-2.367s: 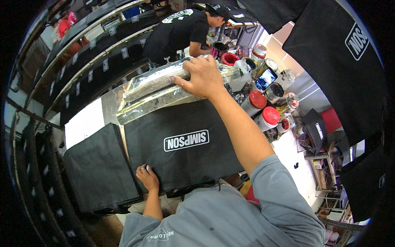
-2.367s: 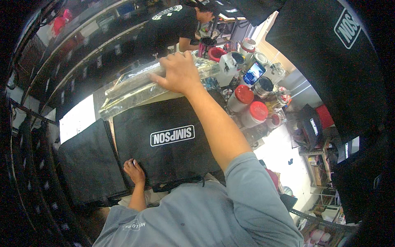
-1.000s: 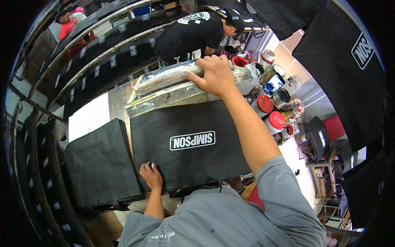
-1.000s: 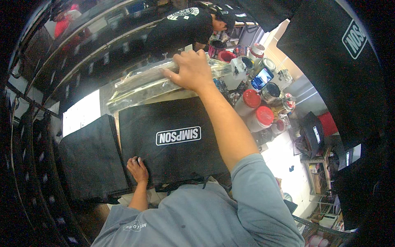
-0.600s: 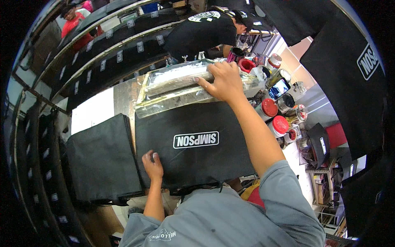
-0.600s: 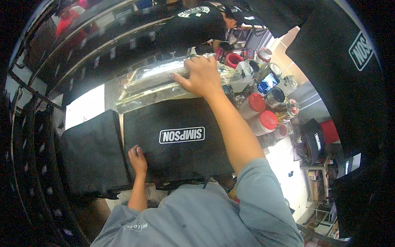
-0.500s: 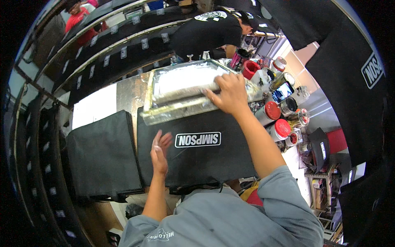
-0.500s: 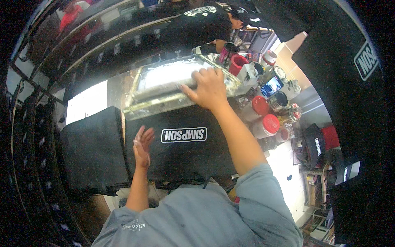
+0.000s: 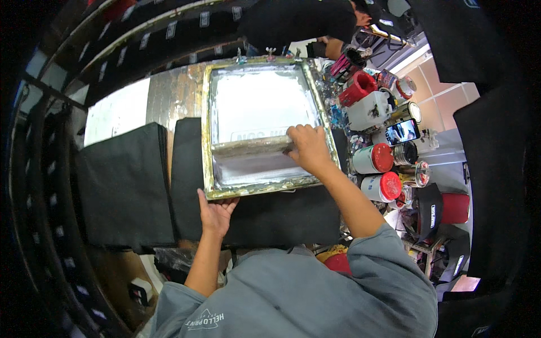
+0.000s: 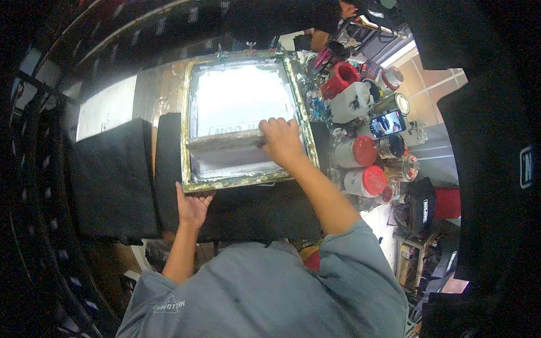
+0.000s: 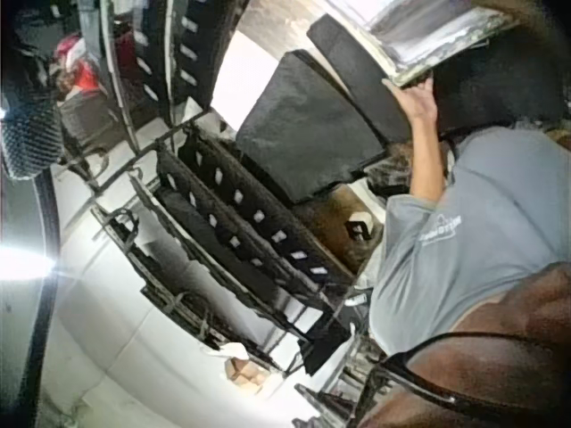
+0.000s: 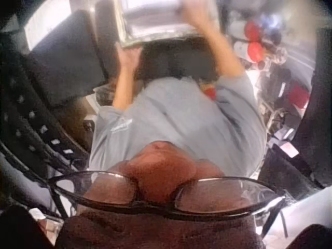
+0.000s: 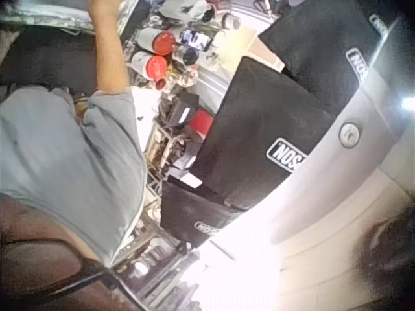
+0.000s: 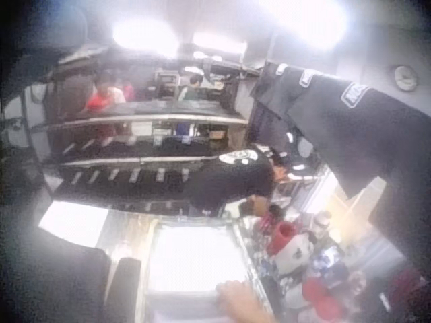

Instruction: The person screen prints a logo onto black bags using a squeegee and ink on a screen press, then stacks the finished items.

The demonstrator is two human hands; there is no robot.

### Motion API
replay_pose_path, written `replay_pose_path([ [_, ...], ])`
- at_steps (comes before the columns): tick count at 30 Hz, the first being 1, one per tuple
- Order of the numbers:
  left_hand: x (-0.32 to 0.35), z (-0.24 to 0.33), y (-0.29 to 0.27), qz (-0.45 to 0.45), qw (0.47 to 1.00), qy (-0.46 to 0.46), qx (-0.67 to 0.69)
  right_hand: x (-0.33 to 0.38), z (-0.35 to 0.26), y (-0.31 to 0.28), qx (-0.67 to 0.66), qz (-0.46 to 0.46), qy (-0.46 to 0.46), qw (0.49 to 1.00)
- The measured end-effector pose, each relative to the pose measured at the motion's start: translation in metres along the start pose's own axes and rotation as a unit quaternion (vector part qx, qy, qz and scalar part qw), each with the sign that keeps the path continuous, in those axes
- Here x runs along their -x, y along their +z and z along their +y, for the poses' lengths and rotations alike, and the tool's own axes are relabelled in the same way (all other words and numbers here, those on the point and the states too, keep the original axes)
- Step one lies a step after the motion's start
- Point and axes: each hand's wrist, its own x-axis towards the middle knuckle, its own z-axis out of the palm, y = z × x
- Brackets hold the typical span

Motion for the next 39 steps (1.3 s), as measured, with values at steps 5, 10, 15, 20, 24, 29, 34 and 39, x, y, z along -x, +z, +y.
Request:
replay_pose_path([
  [5, 0.003, 0.005, 0.003, -0.025, 0.999, 0.01, -0.02, -0.009, 0.001, -0.015, 0.012, -0.04, 0.011, 0.999],
  [10, 0.002, 0.004, 0.004, -0.03, 0.999, 0.017, -0.017, -0.009, -0.002, -0.02, 0.018, -0.028, 0.008, 0.999],
  [15, 0.003, 0.007, 0.004, -0.04, 0.999, 0.013, -0.022, -0.001, -0.007, -0.034, 0.033, -0.043, 0.013, 0.998],
  [20, 0.004, 0.008, 0.008, -0.033, 0.999, 0.01, -0.037, 0.018, -0.003, -0.035, 0.029, -0.095, 0.004, 0.995],
  [24, 0.001, 0.006, 0.005, -0.033, 0.999, -0.004, -0.02, 0.018, 0.002, -0.018, 0.055, -0.08, -0.02, 0.995],
  [29, 0.006, 0.008, 0.012, -0.015, 0.999, 0.001, -0.033, -0.026, 0.022, -0.006, 0.061, -0.071, -0.025, 0.995],
  [34, 0.01, 0.01, 0.016, -0.003, 0.999, 0.0, -0.043, -0.091, 0.05, 0.007, 0.045, -0.13, -0.005, 0.991],
  [39, 0.009, 0.01, 0.019, 0.022, 0.999, -0.001, -0.042, -0.151, 0.076, 0.021, 0.045, -0.146, -0.002, 0.988],
])
